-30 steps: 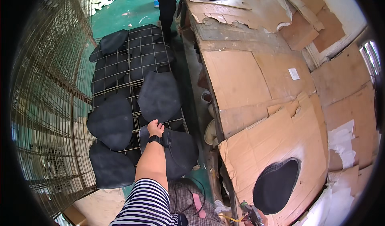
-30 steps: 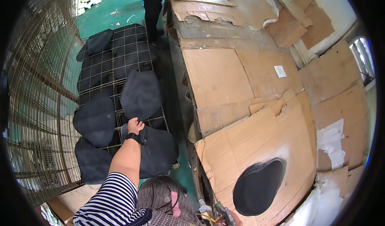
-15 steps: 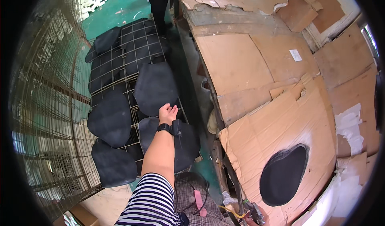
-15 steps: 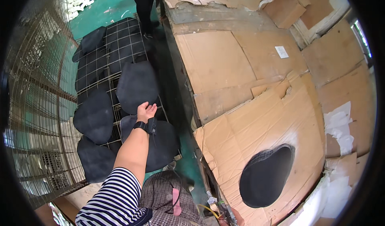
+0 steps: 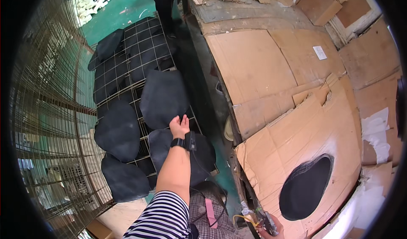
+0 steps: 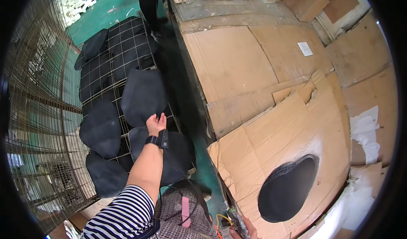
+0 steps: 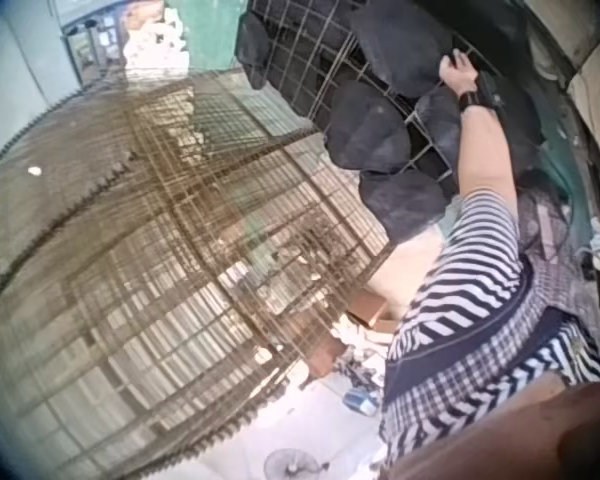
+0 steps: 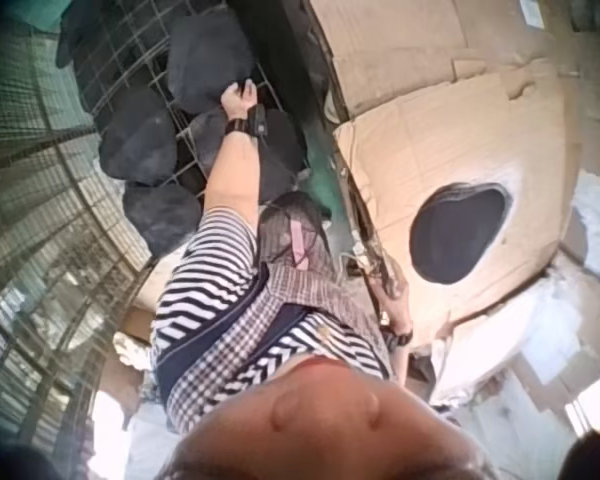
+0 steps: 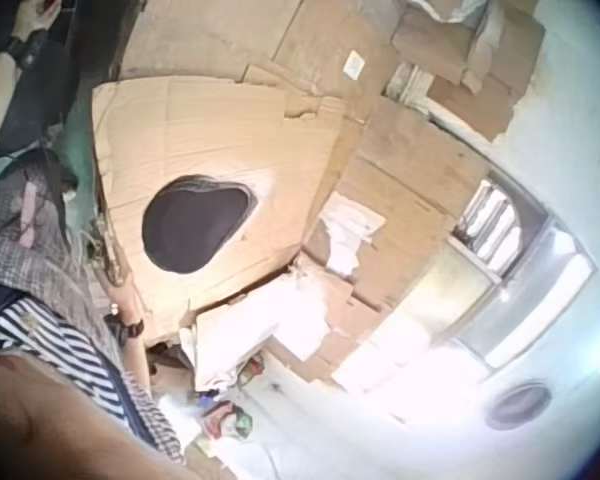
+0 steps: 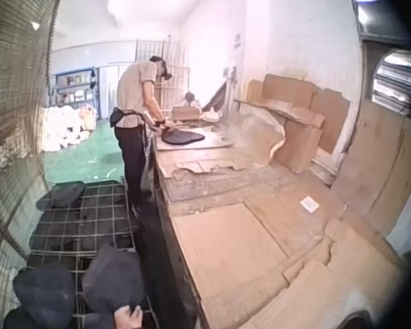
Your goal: The person repeatedly picks up black shoe parts from a wire rack, sprays them with a handheld spray gun, and places them on a cardboard-covered table. The person handles the parts one at a time, flipping them to spray different sides before moving them to the table.
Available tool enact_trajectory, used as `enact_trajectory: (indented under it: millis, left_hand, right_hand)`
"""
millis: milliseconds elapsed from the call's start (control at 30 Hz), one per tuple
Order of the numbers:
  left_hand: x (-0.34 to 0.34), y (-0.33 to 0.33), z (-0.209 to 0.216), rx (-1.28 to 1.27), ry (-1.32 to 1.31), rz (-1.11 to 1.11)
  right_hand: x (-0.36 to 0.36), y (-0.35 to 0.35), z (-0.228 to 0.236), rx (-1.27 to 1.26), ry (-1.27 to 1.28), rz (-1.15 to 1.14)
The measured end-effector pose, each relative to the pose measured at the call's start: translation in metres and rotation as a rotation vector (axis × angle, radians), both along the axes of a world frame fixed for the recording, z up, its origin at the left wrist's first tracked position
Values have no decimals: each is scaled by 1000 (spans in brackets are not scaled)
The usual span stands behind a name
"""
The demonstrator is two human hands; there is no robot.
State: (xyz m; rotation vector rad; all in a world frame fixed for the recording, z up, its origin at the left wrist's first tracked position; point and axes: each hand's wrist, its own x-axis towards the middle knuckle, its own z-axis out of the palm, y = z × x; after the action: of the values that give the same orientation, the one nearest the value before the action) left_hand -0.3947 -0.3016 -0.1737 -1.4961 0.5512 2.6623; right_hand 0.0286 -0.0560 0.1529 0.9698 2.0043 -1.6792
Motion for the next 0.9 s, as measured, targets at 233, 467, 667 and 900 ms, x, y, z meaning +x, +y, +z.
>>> enact_trajectory:
  millis: [233,467,667,900]
  left_hand:
    - [37,-17,25,-58,-33,-53]
    - [71,-5,44,-203,-83,-354]
    - [151,26,116,-230,205,-659]
    - [208,71,167,-357,302,-882]
  right_hand:
    - [4,4,12,40,74,98]
    - [55,3,53,94,98,-106]
    - [169,20,90,157,365,-554]
    - [290,-4,138,233,423,-888]
